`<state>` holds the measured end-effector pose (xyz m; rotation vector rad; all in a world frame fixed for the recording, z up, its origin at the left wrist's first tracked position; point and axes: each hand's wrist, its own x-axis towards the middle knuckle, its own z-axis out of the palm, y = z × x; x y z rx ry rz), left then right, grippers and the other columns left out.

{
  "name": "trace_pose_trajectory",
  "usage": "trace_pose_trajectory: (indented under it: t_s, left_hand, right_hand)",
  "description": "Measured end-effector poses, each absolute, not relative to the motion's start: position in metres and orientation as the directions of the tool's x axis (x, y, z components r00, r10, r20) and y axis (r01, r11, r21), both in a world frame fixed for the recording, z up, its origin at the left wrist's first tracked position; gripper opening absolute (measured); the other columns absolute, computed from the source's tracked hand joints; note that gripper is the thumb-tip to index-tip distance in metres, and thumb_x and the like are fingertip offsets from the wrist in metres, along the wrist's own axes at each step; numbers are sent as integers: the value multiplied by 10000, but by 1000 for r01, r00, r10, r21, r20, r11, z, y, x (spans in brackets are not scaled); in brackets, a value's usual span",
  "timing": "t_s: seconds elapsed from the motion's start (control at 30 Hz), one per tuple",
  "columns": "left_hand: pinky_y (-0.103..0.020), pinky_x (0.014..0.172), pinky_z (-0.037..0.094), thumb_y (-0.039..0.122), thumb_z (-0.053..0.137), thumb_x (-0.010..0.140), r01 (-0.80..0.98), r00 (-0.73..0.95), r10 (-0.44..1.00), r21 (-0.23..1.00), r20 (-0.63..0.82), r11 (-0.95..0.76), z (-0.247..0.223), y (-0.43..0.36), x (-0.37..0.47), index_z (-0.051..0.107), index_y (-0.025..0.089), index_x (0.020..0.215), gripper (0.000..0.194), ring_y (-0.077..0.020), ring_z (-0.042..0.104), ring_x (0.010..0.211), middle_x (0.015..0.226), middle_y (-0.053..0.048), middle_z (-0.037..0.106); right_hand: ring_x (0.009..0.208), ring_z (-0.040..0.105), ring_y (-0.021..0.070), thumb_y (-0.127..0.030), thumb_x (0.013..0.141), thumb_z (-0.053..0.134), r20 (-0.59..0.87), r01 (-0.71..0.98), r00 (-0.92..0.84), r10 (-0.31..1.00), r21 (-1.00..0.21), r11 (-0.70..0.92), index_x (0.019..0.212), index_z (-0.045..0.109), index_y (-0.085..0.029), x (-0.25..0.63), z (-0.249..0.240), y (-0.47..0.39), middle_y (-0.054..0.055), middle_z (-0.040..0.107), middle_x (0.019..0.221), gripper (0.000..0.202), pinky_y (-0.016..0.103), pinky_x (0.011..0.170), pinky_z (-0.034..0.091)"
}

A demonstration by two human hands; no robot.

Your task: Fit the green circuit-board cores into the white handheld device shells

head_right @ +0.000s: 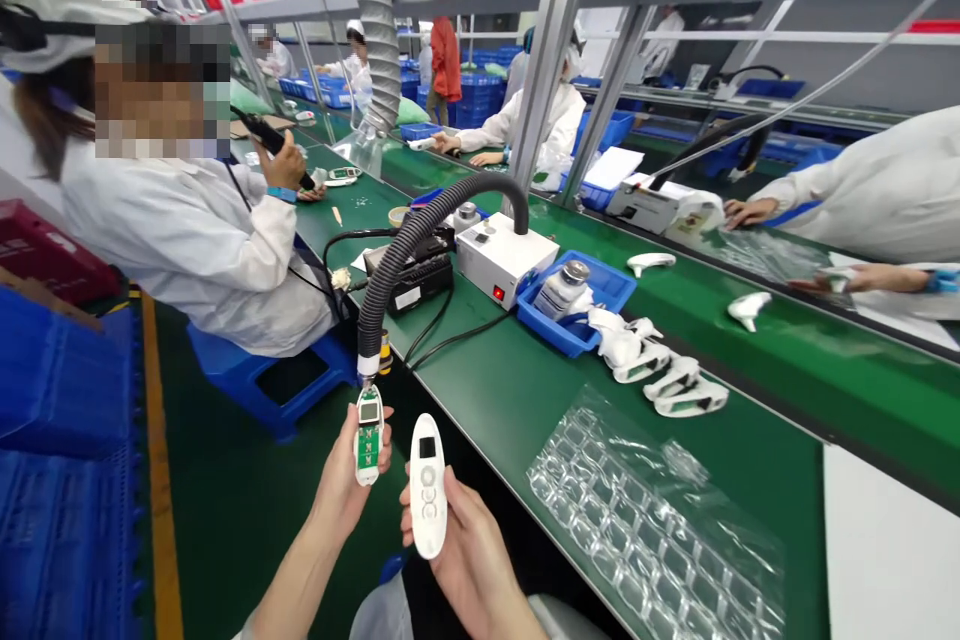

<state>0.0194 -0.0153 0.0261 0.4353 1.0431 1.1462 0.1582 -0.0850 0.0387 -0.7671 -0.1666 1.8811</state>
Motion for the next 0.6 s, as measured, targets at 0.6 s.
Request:
trace_pose_trajectory:
  t_s: [0.6]
  left_hand:
    - [-221, 592, 503, 398, 718, 769, -549, 167, 840, 659, -516, 514, 64, -63, 41, 688, 144, 1043, 375, -127, 582, 685, 852, -54, 649]
  right_hand:
    - [819, 636, 199, -410, 828, 669, -405, -854, -188, 895, -383, -353, 1066, 700, -129, 181, 42, -128, 111, 700, 946, 369, 298, 715, 480]
